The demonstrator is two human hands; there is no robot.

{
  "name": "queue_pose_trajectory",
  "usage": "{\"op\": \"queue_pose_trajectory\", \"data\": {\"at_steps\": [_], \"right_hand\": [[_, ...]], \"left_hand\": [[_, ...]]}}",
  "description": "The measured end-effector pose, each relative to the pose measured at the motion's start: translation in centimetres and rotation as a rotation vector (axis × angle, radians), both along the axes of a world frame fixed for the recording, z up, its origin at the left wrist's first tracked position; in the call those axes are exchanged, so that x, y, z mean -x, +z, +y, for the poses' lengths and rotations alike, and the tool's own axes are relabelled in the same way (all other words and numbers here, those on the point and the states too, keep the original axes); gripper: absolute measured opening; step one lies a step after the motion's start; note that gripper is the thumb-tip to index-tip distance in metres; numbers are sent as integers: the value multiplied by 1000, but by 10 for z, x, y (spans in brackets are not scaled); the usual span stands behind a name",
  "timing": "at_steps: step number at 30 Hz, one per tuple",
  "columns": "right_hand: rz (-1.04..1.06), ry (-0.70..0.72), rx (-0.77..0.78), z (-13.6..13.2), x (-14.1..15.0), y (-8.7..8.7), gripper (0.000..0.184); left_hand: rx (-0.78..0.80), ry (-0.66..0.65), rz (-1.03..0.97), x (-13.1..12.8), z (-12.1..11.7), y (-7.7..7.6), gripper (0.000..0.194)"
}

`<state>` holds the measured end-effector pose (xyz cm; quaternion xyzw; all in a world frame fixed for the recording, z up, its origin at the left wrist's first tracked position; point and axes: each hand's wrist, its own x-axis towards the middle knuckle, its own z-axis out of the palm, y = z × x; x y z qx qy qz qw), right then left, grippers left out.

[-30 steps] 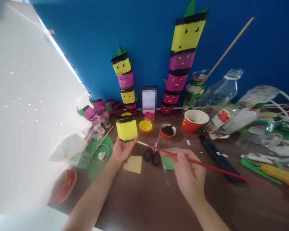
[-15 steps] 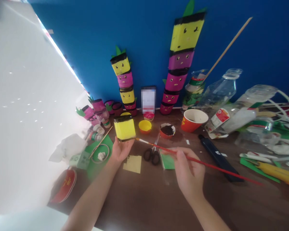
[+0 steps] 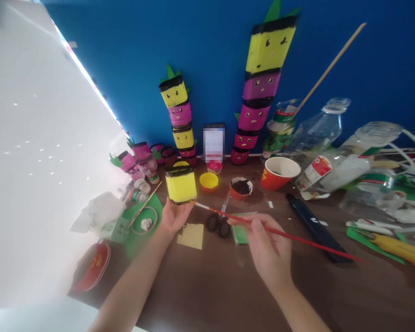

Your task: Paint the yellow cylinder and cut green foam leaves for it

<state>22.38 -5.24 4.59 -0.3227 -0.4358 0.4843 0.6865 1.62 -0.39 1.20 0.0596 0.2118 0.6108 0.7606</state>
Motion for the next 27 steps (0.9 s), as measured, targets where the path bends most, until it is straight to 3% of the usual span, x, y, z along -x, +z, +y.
{"op": "queue_pose_trajectory", "data": {"at_steps": [4,10,16,22,27], "right_hand": [[16,-61,18,3,-3,-2,9],[14,-16,21,2,-2,-2,9],[45,-108,49,5,-4,-3,11],[36,-51,58,3,-3,-1,12],[29,-130,78,5,-4,-4,11]], "left_hand": [[-10,13,1,0,-1,2,46],[6,6,11,0,-1,2,49],[-6,3,5,1,0,-2,48],[-6,0,8,1,-1,0,47],[-8,10,4,0,-1,1,48]]}}
